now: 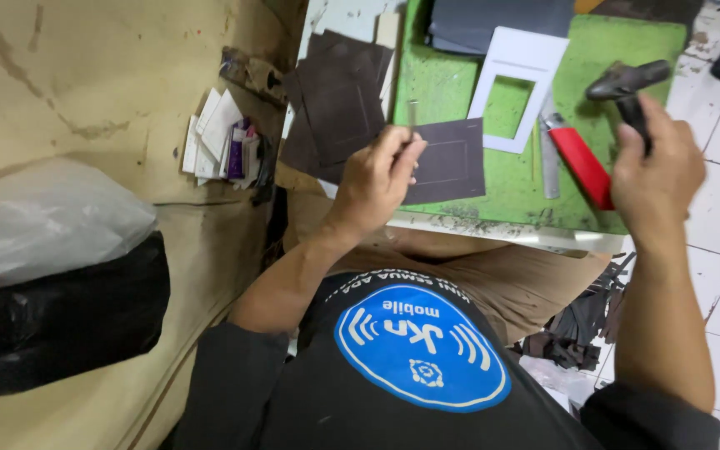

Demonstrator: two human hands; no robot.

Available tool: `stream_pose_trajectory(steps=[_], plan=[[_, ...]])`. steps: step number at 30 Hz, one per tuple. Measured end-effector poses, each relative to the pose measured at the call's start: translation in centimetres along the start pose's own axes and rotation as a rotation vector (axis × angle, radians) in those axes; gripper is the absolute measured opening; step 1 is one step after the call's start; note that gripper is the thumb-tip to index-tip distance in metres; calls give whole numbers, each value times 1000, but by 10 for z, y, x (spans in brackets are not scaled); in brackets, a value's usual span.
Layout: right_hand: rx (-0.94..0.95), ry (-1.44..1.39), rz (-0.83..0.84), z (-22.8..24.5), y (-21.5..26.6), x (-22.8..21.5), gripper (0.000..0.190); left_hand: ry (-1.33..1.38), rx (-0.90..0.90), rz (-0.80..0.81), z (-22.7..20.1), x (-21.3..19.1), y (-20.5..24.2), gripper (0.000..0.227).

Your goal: Cutting and assembling leather pieces using a utility knife, ruler, and hammer on a workshop bench

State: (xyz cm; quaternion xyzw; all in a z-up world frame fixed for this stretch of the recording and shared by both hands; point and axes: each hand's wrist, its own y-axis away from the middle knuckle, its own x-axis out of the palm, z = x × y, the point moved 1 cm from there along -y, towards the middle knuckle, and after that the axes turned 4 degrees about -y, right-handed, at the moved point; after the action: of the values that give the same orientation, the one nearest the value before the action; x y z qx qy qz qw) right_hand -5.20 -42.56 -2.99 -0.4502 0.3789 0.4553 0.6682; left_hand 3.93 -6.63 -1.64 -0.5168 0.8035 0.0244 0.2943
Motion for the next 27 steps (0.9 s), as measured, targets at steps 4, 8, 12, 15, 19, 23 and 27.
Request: stream_pose_trajectory(steps=[4,8,12,15,19,23,27], plan=[[4,-10,-62,-23,-6,39,41,-19,97,110,-16,28,-37,10],[-82,8,-164,35,-10,18,28,71,134,173,-13,74,-47,10],[-7,-501,-61,91,-13,7,12,76,63,179,-17,104,-50,8],[135,-732,22,100,-22,5,10,104,64,204,-22,111,-57,8],[78,-469,-5,61,-30,22,10,143,99,247,-22,122,-59,35],[-78,-35,-102,20,-40,38,15,-36,126,251,-19,76,-49,42],[-203,354,-101,18,-39,50,17,-385,58,197,0,29,-26,53]])
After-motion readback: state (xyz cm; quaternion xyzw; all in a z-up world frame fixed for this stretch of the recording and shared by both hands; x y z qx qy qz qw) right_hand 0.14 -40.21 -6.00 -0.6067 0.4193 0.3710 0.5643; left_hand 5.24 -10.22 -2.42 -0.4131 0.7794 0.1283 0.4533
